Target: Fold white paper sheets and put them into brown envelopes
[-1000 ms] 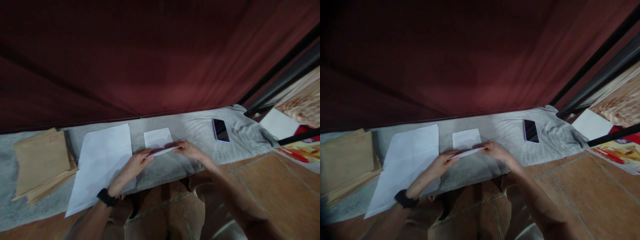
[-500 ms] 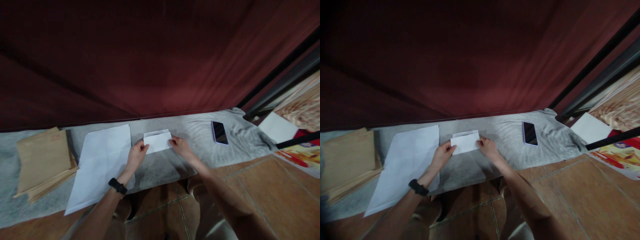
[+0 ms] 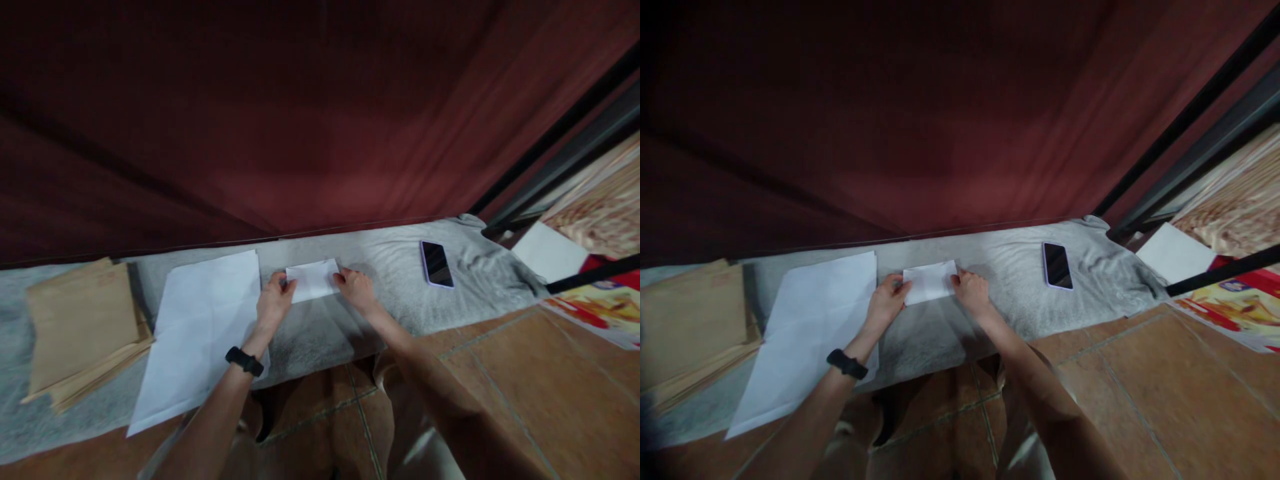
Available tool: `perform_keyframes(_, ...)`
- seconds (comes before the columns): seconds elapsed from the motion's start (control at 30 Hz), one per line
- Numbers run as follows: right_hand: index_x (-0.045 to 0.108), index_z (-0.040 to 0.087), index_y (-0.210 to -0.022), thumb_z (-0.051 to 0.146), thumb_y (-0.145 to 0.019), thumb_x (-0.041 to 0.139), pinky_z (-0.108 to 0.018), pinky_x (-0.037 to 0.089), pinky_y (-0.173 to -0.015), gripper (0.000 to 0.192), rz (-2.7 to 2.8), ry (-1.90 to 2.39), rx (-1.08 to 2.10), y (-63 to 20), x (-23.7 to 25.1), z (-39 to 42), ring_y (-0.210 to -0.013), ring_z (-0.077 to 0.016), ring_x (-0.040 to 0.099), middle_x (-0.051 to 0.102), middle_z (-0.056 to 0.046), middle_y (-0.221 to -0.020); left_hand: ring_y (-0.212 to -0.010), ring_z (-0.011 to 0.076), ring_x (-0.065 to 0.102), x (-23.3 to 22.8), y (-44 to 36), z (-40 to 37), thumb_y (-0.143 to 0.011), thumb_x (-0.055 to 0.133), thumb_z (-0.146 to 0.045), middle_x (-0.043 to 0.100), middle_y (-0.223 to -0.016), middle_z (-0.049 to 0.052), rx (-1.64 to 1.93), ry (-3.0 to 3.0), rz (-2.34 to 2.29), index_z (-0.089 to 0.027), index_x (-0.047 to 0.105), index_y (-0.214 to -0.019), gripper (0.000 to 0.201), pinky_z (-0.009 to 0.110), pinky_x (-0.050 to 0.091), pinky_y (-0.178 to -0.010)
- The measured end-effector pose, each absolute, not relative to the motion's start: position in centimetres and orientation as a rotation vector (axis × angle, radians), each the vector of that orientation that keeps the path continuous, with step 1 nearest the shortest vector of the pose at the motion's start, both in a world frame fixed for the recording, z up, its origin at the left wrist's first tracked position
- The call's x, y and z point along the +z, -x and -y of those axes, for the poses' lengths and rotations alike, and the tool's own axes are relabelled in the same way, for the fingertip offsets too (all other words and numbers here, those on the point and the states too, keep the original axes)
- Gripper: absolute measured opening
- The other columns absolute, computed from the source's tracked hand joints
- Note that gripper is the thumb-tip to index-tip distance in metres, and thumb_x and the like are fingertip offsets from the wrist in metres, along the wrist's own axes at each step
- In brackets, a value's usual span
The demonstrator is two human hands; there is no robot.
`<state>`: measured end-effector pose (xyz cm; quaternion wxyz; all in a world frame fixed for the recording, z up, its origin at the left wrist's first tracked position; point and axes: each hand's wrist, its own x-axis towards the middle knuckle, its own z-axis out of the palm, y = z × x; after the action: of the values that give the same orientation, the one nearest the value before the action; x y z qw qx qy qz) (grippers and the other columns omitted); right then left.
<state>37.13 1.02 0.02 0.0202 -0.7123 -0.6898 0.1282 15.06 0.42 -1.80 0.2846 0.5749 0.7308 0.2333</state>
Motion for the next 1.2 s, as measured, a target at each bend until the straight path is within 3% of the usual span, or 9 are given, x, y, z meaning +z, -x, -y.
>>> perform_keyframes(0.23,0.069,0.019,-0.117,0.043,-0.108,0.04,-0.029,0.053,-0.082,0.039,2.128,2.22,0.323,-36.8,-0.4,-1.2,-0.098,-0.0242,0.076,0.078,-0.014,-0.106,-0.074,0.0209,0.069,-1.9,-15.4,-0.4,-0.093,0.059,-0.031,0.071,-0.081,0.003,0.558,-1.561,-1.971,-0.017,0.053,-0.139,0.048,0.029,0.047,-0.069)
perform_keyframes(0.63,0.054,0.014,-0.13,0.038,-0.108,0.038,-0.033,0.052,-0.082,0.036,2.132,2.178,0.196,-36.1,-1.7,-1.2,-0.092,-0.0261,0.075,0.077,-0.017,-0.1,-0.08,0.024,0.071,-1.6,-15.8,-0.8,-0.094,0.056,-0.031,0.074,-0.085,0.006,0.461,-1.622,-2.031,-0.021,0.064,-0.131,0.039,0.03,0.048,-0.068)
perform_keyframes(0.83,0.058,0.015,-0.125,0.025,-0.105,0.039,-0.041,0.046,-0.099,0.03,2.129,2.036,0.097,-36.1,-1.4,-1.1,-0.109,-0.0283,0.066,0.071,-0.018,-0.116,-0.083,0.0245,0.072,-1.2,-16.1,-0.5,-0.094,0.054,-0.028,0.076,-0.088,0.006,0.443,-1.663,-2.069,-0.023,0.065,-0.129,0.036,0.03,0.05,-0.071)
perform_keyframes(1.07,0.051,0.016,-0.147,0.031,-0.106,0.039,-0.042,0.04,-0.116,0.045,2.253,1.563,0.18,-34.9,-3.5,-0.9,-0.142,-0.0264,0.047,0.051,-0.013,-0.155,-0.089,0.0272,0.073,-0.7,-16.5,-0.2,-0.097,0.051,-0.029,0.077,-0.095,0.01,0.368,-1.714,-2.087,-0.022,0.063,-0.133,0.039,0.033,0.053,-0.075)
perform_keyframes(1.2,0.045,0.014,-0.153,0.038,-0.108,0.04,-0.044,0.032,-0.124,0.052,2.316,1.546,0.132,-34.5,-5.5,-0.6,-0.15,-0.0258,0.039,0.043,-0.013,-0.161,-0.09,0.0288,0.074,-0.4,-17.0,0.3,-0.1,0.045,-0.029,0.077,-0.101,0.013,0.281,-1.79,-2.152,-0.021,0.059,-0.138,0.041,0.037,0.054,-0.078)
